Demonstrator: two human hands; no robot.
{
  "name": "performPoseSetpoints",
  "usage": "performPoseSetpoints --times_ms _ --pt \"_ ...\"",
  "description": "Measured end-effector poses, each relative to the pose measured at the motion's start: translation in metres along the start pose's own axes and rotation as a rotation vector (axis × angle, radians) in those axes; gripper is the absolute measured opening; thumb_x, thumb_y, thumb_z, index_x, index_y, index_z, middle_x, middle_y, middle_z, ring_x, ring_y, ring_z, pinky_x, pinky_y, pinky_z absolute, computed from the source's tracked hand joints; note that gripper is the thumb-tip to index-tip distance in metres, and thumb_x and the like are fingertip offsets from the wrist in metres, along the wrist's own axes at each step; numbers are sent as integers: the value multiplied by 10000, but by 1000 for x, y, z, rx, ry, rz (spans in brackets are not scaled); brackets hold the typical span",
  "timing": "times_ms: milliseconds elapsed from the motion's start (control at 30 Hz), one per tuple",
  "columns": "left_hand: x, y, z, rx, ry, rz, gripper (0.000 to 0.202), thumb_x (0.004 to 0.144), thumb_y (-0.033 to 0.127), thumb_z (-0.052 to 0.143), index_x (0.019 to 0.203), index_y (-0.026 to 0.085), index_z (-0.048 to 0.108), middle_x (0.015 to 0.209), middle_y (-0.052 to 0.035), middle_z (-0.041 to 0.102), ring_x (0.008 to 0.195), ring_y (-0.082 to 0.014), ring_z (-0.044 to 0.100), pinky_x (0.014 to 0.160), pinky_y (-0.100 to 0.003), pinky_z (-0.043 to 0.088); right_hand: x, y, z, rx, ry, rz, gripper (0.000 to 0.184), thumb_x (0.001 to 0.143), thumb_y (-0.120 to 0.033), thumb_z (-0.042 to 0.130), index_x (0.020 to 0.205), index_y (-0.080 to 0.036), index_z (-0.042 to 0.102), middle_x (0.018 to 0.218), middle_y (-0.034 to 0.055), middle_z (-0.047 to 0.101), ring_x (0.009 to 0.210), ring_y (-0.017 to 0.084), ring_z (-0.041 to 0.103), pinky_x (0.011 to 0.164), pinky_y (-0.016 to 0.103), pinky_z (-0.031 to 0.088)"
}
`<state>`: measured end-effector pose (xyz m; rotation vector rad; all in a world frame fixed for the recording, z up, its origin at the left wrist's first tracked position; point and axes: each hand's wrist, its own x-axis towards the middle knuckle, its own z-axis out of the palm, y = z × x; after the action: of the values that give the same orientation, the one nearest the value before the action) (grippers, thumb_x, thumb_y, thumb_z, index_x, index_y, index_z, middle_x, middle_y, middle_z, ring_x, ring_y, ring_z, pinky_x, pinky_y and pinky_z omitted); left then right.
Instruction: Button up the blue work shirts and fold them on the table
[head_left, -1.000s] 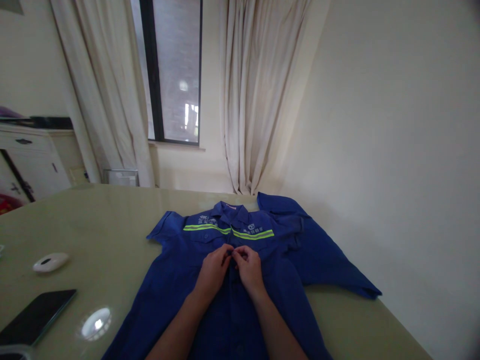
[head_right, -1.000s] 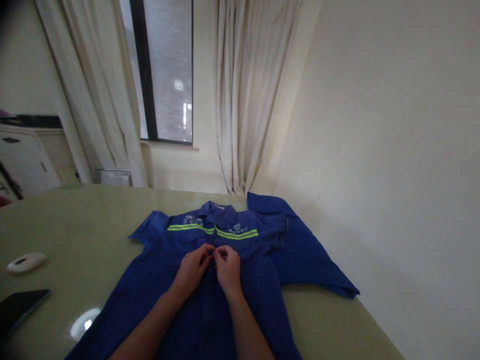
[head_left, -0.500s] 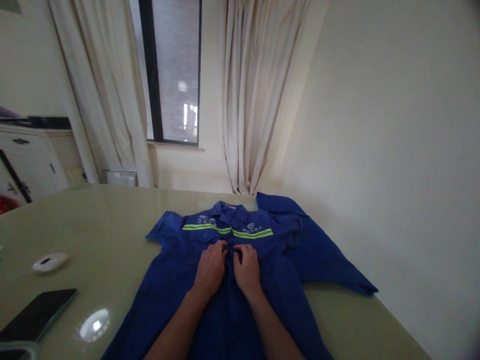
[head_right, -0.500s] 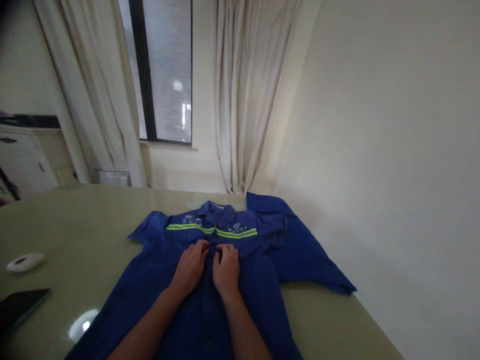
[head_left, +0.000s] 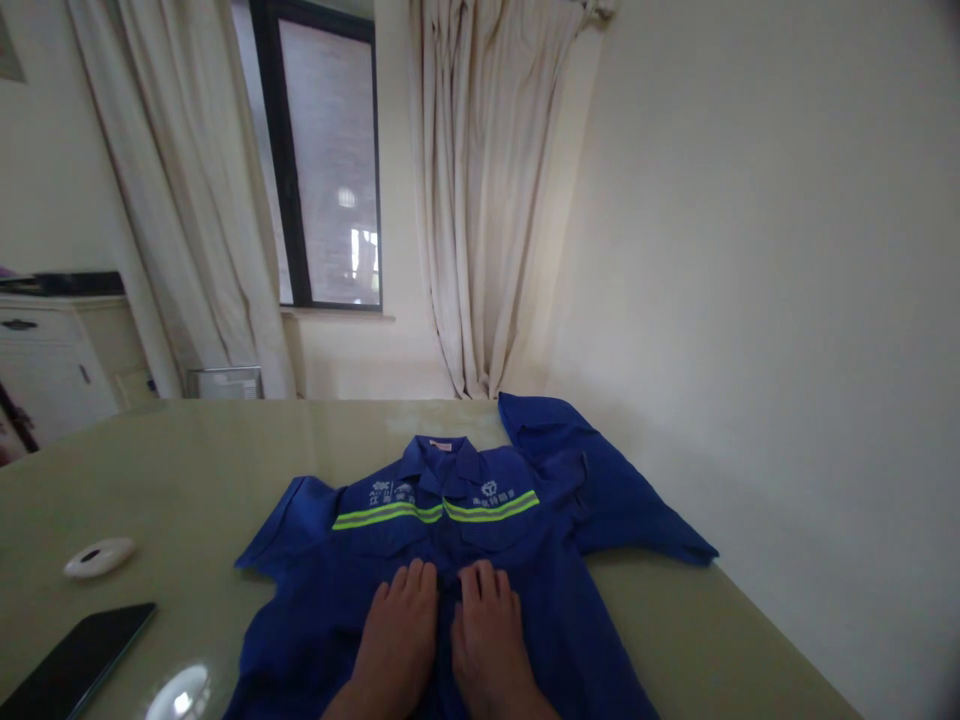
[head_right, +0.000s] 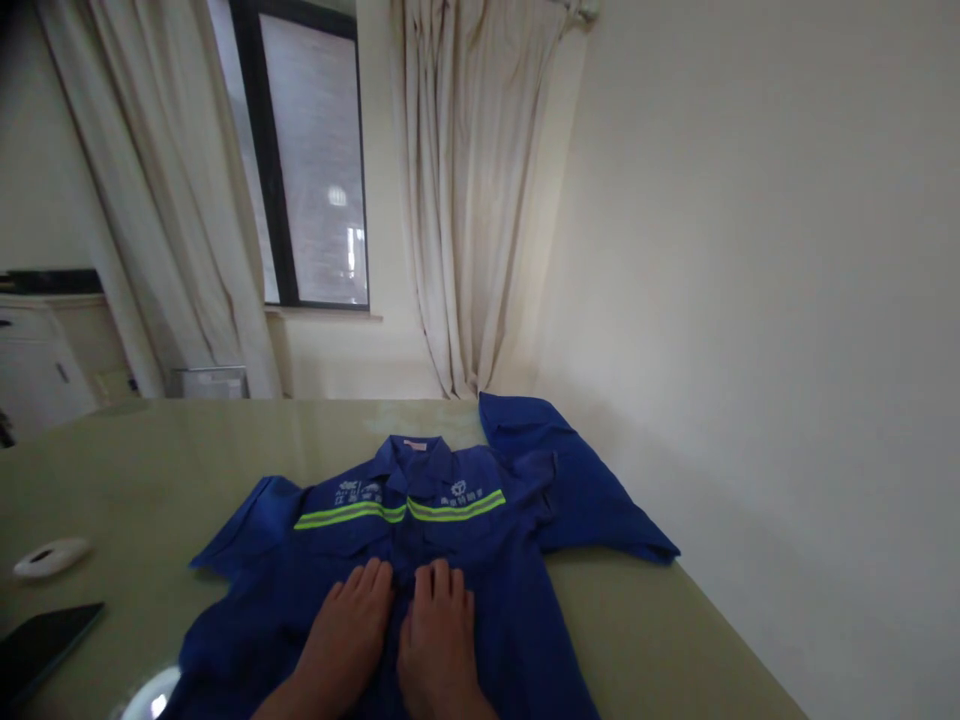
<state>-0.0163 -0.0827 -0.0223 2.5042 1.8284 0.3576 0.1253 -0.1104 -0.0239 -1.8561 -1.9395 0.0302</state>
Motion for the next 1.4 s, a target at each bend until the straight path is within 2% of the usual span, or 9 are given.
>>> performPoseSetpoints --times_ms 100,200,300,467,667,800,967,1200,1400 --pt "-12 -3 -17 -53 -213 28 416 882 76 429 1196 209 667 1246 -165 690 1138 -343 662 906 -483 508 -9 -3 -14 -5 -92 10 321 818 -140 583 1097 -271 674 1222 95 694 1094 323 631 843 402 466" --pt "5 -7 -40 -65 -303 -9 331 945 168 386 1042 200 701 1046 -162 742 952 -353 719 790 -479 528 16 -13 -31 82 -112 91 177 966 -308 492 944 -268 663 1002 71 728 924 257 691 713 327 463" --pt "35 -8 -45 -97 -127 -66 337 952 117 354 1049 179 671 1073 -142 715 1005 -287 688 868 -415 501 49 -23 -29 110 -49 160 231 932 -446 564 975 -239 657 1055 105 713 952 275 692 673 311 456" --pt "66 -17 -12 -270 99 -63 263 957 124 417 1040 195 656 1076 -85 650 1024 -214 625 923 -319 456 78 -9 3 175 21 158 147 847 -182 560 936 -198 676 967 98 725 923 251 695 715 285 449" --pt "85 -38 -2 -398 117 60 295 952 177 477 1157 215 686 1105 -75 649 1062 -215 612 960 -323 445 105 20 9 528 115 103 178 874 -212 528 747 -201 653 730 52 707 701 212 666 654 272 433" --pt "85 -41 -8 -435 112 89 352 826 76 532 1074 253 709 1099 -34 666 1050 -201 610 963 -312 430 113 32 11 869 118 61 137 829 -322 618 814 -198 672 791 64 733 752 242 692 702 310 496" --pt "83 -42 -7 -434 146 132 119 868 212 615 957 246 686 1056 -33 662 1006 -219 605 924 -338 432 113 45 14 1190 -10 72 243 764 -359 697 941 -194 690 893 80 765 837 263 721 774 359 541" --pt "105 -43 -3 -415 121 97 57 932 235 582 934 226 639 1020 -34 650 985 -216 613 876 -328 444 120 34 20 844 39 -44 259 759 -162 625 1003 -196 705 911 63 755 872 242 719 777 346 536" --pt "99 -32 -7 -306 243 105 114 954 154 506 948 215 603 1025 -52 619 992 -218 594 880 -324 454 127 29 23 667 111 -39 210 755 -78 602 901 -192 701 869 56 727 787 215 698 749 314 535"
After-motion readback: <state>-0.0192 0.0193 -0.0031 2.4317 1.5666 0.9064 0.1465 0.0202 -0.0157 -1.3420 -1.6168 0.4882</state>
